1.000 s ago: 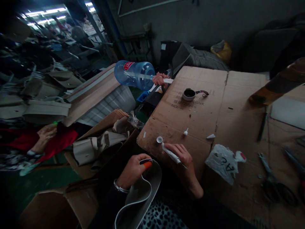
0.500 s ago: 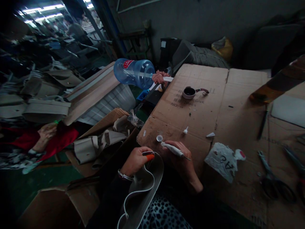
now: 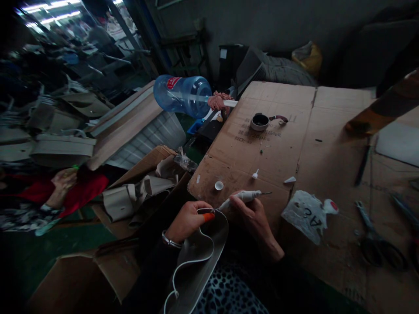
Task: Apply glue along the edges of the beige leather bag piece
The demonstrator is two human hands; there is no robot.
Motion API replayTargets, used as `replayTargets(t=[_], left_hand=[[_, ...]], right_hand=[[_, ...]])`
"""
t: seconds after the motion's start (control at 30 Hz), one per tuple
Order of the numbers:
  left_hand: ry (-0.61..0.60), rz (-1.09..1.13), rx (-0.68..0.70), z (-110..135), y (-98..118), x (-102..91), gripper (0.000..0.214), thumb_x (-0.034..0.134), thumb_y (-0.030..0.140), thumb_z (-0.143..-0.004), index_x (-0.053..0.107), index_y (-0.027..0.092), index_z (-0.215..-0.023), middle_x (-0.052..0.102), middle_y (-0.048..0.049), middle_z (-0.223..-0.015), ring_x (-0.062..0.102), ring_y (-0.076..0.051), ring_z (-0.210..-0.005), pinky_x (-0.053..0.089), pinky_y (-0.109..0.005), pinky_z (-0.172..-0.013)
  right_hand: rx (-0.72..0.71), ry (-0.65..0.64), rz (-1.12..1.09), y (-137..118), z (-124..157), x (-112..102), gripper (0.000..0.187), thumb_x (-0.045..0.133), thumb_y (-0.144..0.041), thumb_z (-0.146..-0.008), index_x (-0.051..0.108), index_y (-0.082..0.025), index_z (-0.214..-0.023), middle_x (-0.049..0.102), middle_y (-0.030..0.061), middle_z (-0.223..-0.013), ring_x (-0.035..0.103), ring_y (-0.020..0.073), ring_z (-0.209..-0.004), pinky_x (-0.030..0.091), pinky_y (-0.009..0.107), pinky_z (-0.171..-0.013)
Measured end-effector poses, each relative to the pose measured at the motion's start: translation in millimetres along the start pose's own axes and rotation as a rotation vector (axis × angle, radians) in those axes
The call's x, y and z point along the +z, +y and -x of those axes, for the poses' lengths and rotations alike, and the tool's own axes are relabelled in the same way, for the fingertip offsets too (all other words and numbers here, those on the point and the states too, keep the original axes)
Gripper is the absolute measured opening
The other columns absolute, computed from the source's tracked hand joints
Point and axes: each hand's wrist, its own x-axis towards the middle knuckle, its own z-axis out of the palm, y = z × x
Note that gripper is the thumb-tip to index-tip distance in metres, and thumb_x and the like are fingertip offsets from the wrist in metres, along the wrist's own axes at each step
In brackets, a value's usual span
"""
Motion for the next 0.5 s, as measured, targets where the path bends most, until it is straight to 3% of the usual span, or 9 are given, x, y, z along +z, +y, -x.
replayTargets(t=[0.5], left_hand=[[-0.055, 0.036, 0.038, 8.7, -3.2, 8.6, 0.016, 0.074, 0.025, -0.070, 0.077, 0.012, -0.078, 0.073, -0.0051, -0.072, 0.063, -0.017, -0.067, 0.045, -0.026, -0.063]], right_hand=[[0.028, -0.105, 0.056, -5.9, -0.5, -1.6, 0.038, 0.079, -0.051, -0.080, 0.063, -0.017, -0.078, 0.056, -0.0008, -0.072, 0.048, 0.0144, -0.066, 0.038, 0.026, -0.059]])
